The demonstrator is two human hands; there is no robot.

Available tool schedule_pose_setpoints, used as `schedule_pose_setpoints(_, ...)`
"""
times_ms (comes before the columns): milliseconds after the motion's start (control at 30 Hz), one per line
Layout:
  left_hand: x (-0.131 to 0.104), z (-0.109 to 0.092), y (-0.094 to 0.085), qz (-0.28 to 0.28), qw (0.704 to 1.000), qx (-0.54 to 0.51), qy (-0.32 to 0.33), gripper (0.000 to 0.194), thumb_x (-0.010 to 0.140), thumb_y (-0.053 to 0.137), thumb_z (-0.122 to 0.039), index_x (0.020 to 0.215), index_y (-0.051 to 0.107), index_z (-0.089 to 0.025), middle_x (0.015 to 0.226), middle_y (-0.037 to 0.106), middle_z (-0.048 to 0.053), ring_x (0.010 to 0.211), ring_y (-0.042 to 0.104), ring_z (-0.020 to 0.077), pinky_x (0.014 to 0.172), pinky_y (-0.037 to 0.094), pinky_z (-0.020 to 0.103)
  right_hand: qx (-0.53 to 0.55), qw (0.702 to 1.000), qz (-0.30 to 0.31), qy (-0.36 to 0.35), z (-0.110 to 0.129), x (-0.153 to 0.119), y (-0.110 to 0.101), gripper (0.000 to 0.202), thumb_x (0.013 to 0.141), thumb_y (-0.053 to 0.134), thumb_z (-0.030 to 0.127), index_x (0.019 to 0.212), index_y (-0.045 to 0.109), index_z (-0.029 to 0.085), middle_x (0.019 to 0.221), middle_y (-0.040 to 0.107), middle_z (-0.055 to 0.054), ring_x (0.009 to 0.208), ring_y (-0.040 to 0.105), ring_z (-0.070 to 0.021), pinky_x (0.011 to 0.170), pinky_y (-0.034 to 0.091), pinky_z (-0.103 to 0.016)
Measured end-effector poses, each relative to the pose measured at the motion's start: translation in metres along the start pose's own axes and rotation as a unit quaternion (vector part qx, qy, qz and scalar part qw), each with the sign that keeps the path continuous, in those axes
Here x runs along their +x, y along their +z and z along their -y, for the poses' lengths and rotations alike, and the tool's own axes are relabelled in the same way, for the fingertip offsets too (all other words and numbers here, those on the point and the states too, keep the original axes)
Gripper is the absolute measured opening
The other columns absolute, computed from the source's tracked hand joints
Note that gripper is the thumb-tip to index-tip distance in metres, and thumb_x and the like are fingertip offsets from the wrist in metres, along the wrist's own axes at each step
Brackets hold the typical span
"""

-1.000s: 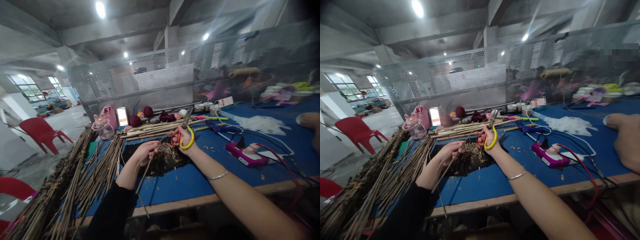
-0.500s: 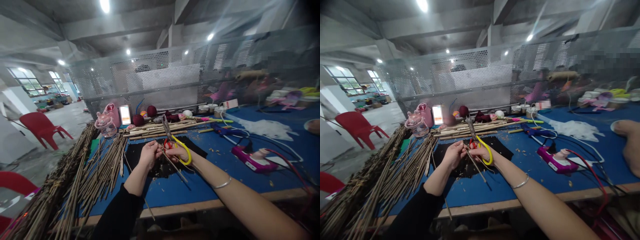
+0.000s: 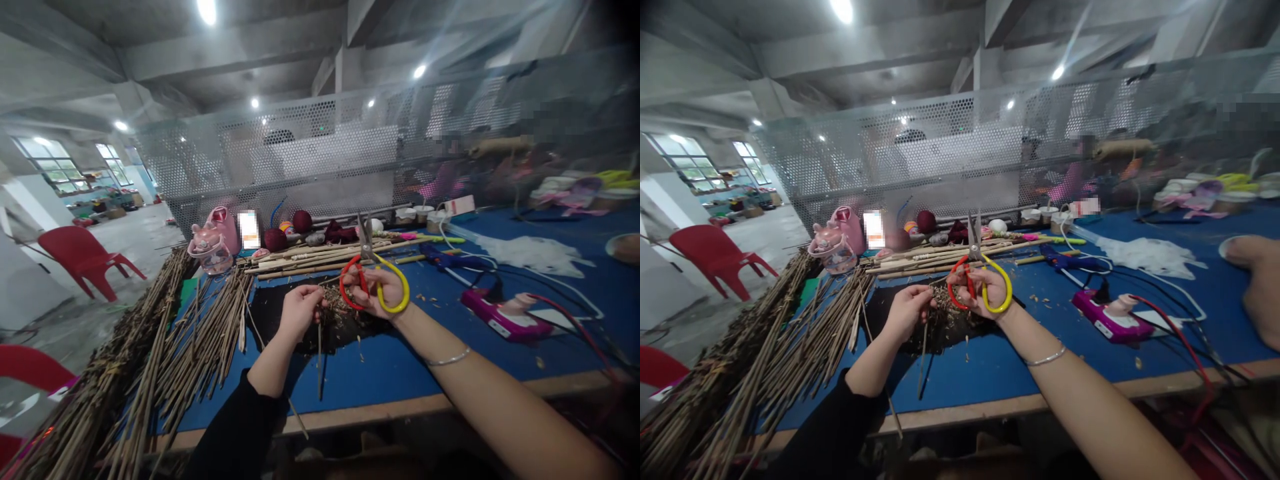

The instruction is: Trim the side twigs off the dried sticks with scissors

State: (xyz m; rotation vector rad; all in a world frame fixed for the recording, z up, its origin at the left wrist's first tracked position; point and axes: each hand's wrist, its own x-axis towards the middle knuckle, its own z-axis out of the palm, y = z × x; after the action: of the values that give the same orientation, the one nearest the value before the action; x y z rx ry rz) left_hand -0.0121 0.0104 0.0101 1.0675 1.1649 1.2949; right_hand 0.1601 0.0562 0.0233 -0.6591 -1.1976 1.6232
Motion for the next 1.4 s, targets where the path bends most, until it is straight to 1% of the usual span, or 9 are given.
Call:
schedule_pose_setpoints(267, -0.009, 0.0, 0.007, 0.101, 0.994, 0.042, 0.0, 0.026, 0.067, 0.062, -0.035, 0.078, 0.056, -0.012, 0.053, 0.058, -0.002, 0.029, 0.033, 0.002, 0.03, 0.026, 0.016, 0.06, 0.997, 0.037, 0.009, 0.003, 0.005, 0.001, 0.019, 0.057, 0.054, 0.023, 0.075, 0.052, 0.02, 0.104, 0.062, -0.007, 0.055, 0.052, -0.0103, 0.035, 0.022, -0.015)
schedule_pose_setpoints(500, -0.008, 0.001, 0.004, 0.114, 0.993, 0.021, -0.004, 0.029, 0.065, 0.064, -0.034, 0.08, 0.058, -0.01, 0.053, 0.057, -0.002, 0.03, 0.032, 0.0016, 0.031, 0.025, 0.016, -0.127, 0.99, 0.007, -0.066, -0.01, 0.01, 0.007, 0.02, 0.057, 0.061, 0.02, 0.073, 0.05, 0.018, 0.089, 0.065, -0.005, 0.055, 0.056, -0.012, 0.037, 0.031, -0.018)
schedule_pose_setpoints(633, -0.008, 0.003, 0.003, 0.139, 0.99, -0.004, -0.003, 0.031, 0.066, 0.064, -0.034, 0.084, 0.06, -0.009, 0.054, 0.057, -0.001, 0.031, 0.031, 0.0008, 0.031, 0.024, 0.016, -0.251, 0.957, -0.005, -0.145, -0.01, 0.005, 0.009, 0.015, 0.059, 0.062, 0.019, 0.072, 0.053, 0.018, 0.075, 0.064, -0.002, 0.066, 0.056, -0.0138, 0.059, 0.044, -0.025)
schedule_pose_setpoints(800, -0.011, 0.001, 0.005, 0.172, 0.981, -0.089, -0.007, 0.035, 0.066, 0.065, -0.035, 0.09, 0.061, -0.009, 0.057, 0.055, -0.001, 0.034, 0.03, -0.0008, 0.033, 0.019, 0.015, -0.255, 0.954, 0.014, -0.157, -0.01, 0.001, 0.015, 0.013, 0.068, 0.058, 0.028, 0.074, 0.052, 0.019, 0.071, 0.061, -0.001, 0.062, 0.055, -0.0135, 0.061, 0.045, -0.027)
schedule_pose_setpoints(900, -0.01, -0.006, 0.004, 0.144, 0.971, -0.19, 0.002, 0.032, 0.065, 0.067, -0.032, 0.089, 0.06, -0.012, 0.059, 0.052, -0.003, 0.035, 0.027, -0.0019, 0.033, 0.019, 0.013, -0.296, 0.929, -0.033, -0.219, -0.012, 0.0, 0.017, 0.011, 0.07, 0.057, 0.028, 0.074, 0.052, 0.02, 0.071, 0.057, 0.0, 0.063, 0.053, -0.0128, 0.063, 0.043, -0.026)
schedule_pose_setpoints(1067, -0.001, -0.028, -0.017, -0.002, 0.953, -0.3, 0.034, 0.024, 0.064, 0.068, -0.028, 0.079, 0.055, -0.015, 0.061, 0.051, -0.005, 0.035, 0.023, -0.0032, 0.032, 0.018, 0.009, -0.403, 0.858, -0.11, -0.3, -0.011, -0.001, 0.012, 0.011, 0.07, 0.058, 0.027, 0.072, 0.051, 0.019, 0.068, 0.054, 0.001, 0.061, 0.05, -0.0114, 0.062, 0.041, -0.024)
schedule_pose_setpoints(1233, 0.009, -0.042, -0.064, -0.127, 0.991, -0.028, -0.028, 0.027, 0.069, 0.058, -0.036, 0.083, 0.058, -0.013, 0.055, 0.054, -0.004, 0.029, 0.025, -0.0002, 0.03, 0.017, 0.014, -0.44, 0.84, -0.108, -0.297, -0.013, 0.001, 0.006, 0.011, 0.071, 0.056, 0.027, 0.073, 0.05, 0.018, 0.069, 0.055, 0.001, 0.059, 0.051, -0.0104, 0.06, 0.041, -0.021)
schedule_pose_setpoints(1333, 0.015, -0.041, -0.092, -0.209, 0.923, 0.325, 0.008, 0.029, 0.073, 0.049, -0.037, 0.087, 0.062, -0.014, 0.058, 0.061, 0.0, 0.035, 0.04, 0.0053, 0.037, 0.029, 0.017, -0.444, 0.845, -0.087, -0.285, -0.015, 0.001, 0.006, 0.012, 0.071, 0.055, 0.028, 0.073, 0.049, 0.018, 0.067, 0.055, 0.002, 0.055, 0.049, -0.0092, 0.057, 0.04, -0.021)
schedule_pose_setpoints(1400, 0.018, -0.038, -0.108, -0.217, 0.892, 0.397, -0.005, 0.023, 0.068, 0.055, -0.033, 0.074, 0.066, -0.014, 0.056, 0.062, 0.004, 0.045, 0.05, 0.0111, 0.045, 0.035, 0.021, -0.444, 0.847, -0.08, -0.281, -0.015, 0.0, 0.008, 0.012, 0.071, 0.055, 0.028, 0.073, 0.049, 0.018, 0.067, 0.055, 0.002, 0.056, 0.049, -0.0095, 0.057, 0.04, -0.021)
